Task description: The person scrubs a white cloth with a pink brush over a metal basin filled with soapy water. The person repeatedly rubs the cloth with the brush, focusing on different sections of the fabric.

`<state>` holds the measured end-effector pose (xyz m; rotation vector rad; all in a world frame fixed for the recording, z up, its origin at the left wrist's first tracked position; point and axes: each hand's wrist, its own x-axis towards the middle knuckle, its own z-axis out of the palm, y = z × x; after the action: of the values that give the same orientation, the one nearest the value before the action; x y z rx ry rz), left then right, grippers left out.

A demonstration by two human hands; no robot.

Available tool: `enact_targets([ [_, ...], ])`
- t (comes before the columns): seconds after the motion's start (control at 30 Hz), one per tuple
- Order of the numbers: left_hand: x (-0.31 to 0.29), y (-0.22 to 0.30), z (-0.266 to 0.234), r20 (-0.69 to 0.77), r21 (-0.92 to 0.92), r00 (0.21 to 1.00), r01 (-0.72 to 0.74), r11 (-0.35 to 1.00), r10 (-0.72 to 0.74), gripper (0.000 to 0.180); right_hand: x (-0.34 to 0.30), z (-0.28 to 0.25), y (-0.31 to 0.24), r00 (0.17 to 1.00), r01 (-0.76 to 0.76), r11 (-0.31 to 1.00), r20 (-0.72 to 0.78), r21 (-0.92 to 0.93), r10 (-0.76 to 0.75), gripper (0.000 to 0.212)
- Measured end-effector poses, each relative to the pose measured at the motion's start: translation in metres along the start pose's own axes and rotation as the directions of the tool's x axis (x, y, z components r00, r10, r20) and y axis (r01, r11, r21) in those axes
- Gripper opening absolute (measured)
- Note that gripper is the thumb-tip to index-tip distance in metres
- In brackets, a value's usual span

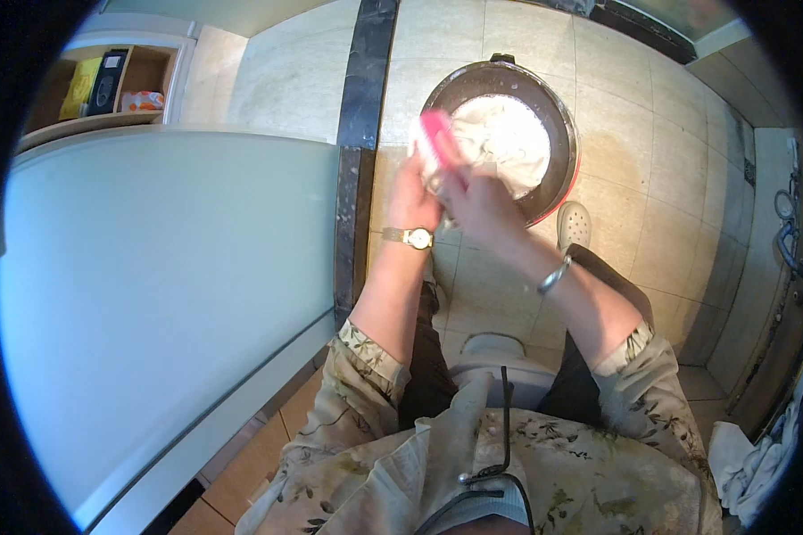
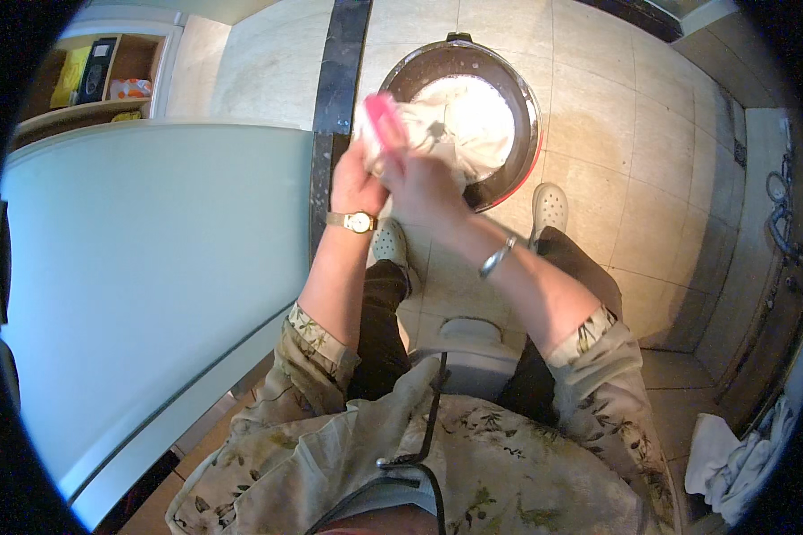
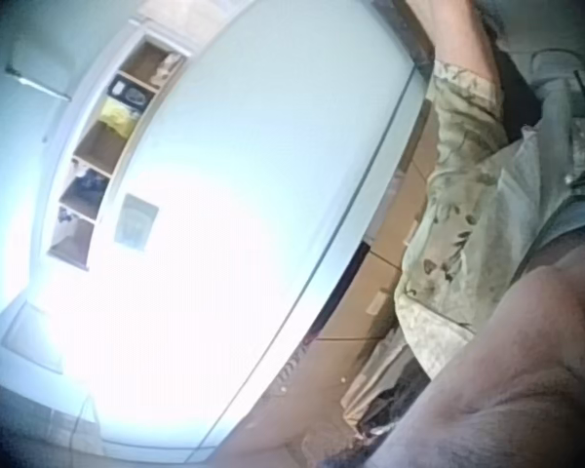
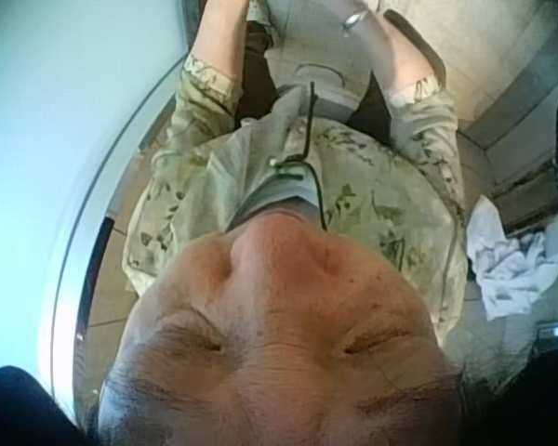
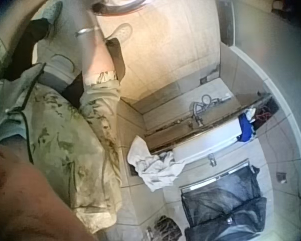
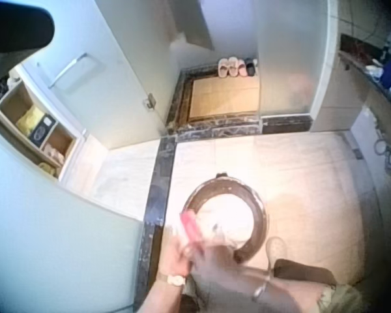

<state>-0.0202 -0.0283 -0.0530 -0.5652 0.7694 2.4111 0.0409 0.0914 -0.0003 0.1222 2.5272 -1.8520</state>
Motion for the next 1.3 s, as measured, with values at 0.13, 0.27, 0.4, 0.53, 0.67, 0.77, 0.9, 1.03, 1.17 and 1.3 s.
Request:
enact_targets([
  [0.13,-0.016,0.005,0.027,0.011,-0.056,0.999,0.037,0.998,-0.037,0.033,-0.02,0.002,0.009,0.999,0.025,0.997,0.047,-0.067,-0.022,0.039],
  [0.27,-0.015,-0.004,0.041,-0.052,0.057,0.995,-0.086,0.995,0.089,0.037,0.027,-0.02,0.014,0.973,-0.188,0.97,-0.104,0.154,0.205,0.04],
  [0.4,-0.015,0.003,0.04,0.171,-0.19,0.985,0.016,0.982,0.017,0.035,0.015,-0.012,0.031,0.988,-0.045,0.998,-0.152,-0.034,0.039,0.041],
  [0.53,-0.011,0.004,0.04,-0.102,0.025,0.994,-0.037,0.999,0.039,0.034,0.01,-0.017,0.011,0.991,-0.135,0.989,-0.011,-0.065,0.134,0.041],
  [0.67,-0.003,0.017,0.001,0.258,-0.041,0.966,0.044,0.998,-0.032,0.035,-0.015,0.003,-0.009,0.994,-0.041,0.998,0.095,-0.05,0.046,0.031],
  [0.77,-0.017,0.0,0.041,-0.006,0.195,0.995,-0.099,0.976,0.102,0.042,0.009,-0.017,-0.006,0.934,-0.302,0.945,0.157,-0.127,0.32,0.034],
  [0.9,-0.017,-0.003,0.044,-0.067,0.235,0.989,-0.11,0.966,0.129,0.044,0.018,-0.015,0.005,0.992,-0.089,0.995,-0.091,-0.052,0.084,0.037],
  [1.03,-0.007,0.008,-0.004,0.415,-0.106,0.904,0.162,0.981,-0.104,0.042,-0.014,-0.002,-0.01,0.993,-0.078,0.996,0.083,-0.033,0.08,0.048],
  [1.17,-0.012,-0.008,0.044,0.005,0.19,0.997,-0.082,0.978,0.082,0.043,0.028,-0.024,-0.004,0.979,-0.186,0.973,-0.062,0.134,0.195,0.043],
  [1.3,-0.008,0.011,0.015,0.058,0.066,0.996,-0.064,0.996,0.06,0.042,-0.014,0.006,0.003,0.985,0.158,0.985,-0.058,-0.073,-0.163,0.034],
])
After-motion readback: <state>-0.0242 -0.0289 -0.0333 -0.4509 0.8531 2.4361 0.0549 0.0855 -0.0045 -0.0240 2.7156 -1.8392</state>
